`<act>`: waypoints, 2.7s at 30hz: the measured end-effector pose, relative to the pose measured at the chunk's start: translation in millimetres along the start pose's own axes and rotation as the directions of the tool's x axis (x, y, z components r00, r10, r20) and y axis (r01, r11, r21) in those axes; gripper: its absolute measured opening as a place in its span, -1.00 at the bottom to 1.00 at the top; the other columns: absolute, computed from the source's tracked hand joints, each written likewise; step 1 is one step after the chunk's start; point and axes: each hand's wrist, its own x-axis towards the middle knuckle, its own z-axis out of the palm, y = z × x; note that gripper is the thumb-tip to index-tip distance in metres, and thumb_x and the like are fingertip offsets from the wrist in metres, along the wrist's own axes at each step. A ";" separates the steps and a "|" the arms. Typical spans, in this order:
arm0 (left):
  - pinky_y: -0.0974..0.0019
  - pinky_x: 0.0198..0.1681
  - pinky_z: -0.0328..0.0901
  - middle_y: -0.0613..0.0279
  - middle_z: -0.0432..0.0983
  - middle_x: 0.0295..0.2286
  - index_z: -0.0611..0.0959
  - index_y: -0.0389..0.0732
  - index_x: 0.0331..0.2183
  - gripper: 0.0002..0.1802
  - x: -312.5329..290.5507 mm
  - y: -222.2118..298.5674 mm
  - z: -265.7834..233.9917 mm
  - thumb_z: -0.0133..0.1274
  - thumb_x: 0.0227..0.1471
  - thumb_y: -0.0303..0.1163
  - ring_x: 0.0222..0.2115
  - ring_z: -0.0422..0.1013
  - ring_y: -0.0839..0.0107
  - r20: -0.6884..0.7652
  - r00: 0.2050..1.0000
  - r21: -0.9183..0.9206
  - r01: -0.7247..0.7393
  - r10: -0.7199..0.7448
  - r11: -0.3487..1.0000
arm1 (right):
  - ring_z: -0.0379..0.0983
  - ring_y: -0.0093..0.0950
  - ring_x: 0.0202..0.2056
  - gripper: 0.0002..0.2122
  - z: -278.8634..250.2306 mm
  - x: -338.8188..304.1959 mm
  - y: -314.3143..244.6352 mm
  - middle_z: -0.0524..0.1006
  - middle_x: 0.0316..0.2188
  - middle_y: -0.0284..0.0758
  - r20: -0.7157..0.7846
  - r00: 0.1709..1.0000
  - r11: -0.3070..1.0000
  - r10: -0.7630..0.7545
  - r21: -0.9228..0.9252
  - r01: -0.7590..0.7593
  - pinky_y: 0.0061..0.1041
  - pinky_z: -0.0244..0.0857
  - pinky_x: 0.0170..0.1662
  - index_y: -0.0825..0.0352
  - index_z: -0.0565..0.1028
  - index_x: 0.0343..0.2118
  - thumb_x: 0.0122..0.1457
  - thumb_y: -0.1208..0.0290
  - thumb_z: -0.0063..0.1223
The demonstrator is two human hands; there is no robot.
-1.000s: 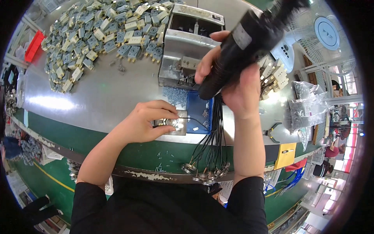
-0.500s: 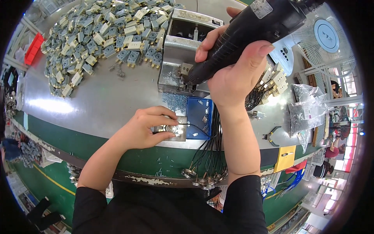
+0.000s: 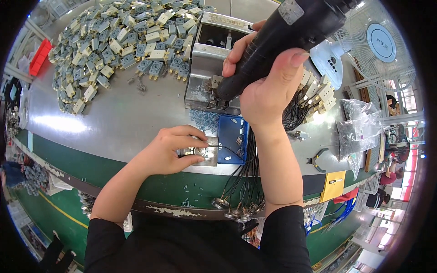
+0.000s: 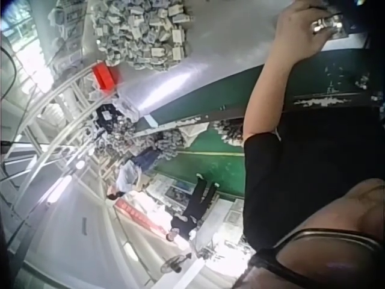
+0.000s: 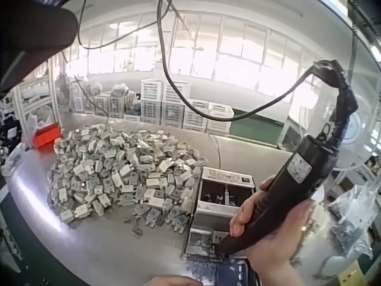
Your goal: Assembling small electronic components and securing them with an electric screwdriver on a factory line.
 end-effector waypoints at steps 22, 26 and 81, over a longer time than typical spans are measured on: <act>0.17 -0.07 0.53 0.10 0.68 -0.15 0.78 -0.25 -0.19 -0.67 -0.3 -5.0 1.8 0.42 -0.09 -0.47 -0.17 0.63 0.11 -0.021 0.999 -0.026 -0.031 0.030 0.999 | 0.44 -0.44 -0.54 0.05 5.5 -6.7 -4.6 0.48 -0.51 -0.23 -0.025 0.998 0.996 -0.056 0.062 0.058 -0.47 0.38 -0.40 0.45 0.24 0.22 0.13 -0.65 -0.36; 0.17 -0.07 0.53 0.10 0.68 -0.15 0.78 -0.24 -0.19 -0.66 -1.1 -5.2 2.3 0.43 -0.10 -0.47 -0.17 0.63 0.12 -0.018 1.000 -0.034 -0.011 0.011 0.999 | 0.44 -0.45 -0.54 0.05 6.3 -8.3 -3.2 0.49 -0.50 -0.23 -0.021 0.998 0.998 -0.051 0.044 0.052 -0.47 0.38 -0.40 0.44 0.24 0.21 0.13 -0.65 -0.36; 0.16 -0.11 0.50 0.17 0.66 -0.13 0.79 -0.22 -0.20 -0.69 -3.1 -7.7 1.9 0.37 -0.01 -0.32 -0.20 0.61 0.14 -0.035 0.999 0.002 -0.036 0.036 0.999 | 0.39 -0.45 -0.51 0.06 11.7 -71.5 -32.4 0.42 -0.41 -0.26 0.245 0.947 0.944 0.210 0.201 -0.262 -0.39 0.35 -0.39 0.45 0.06 0.36 0.18 -0.58 -0.28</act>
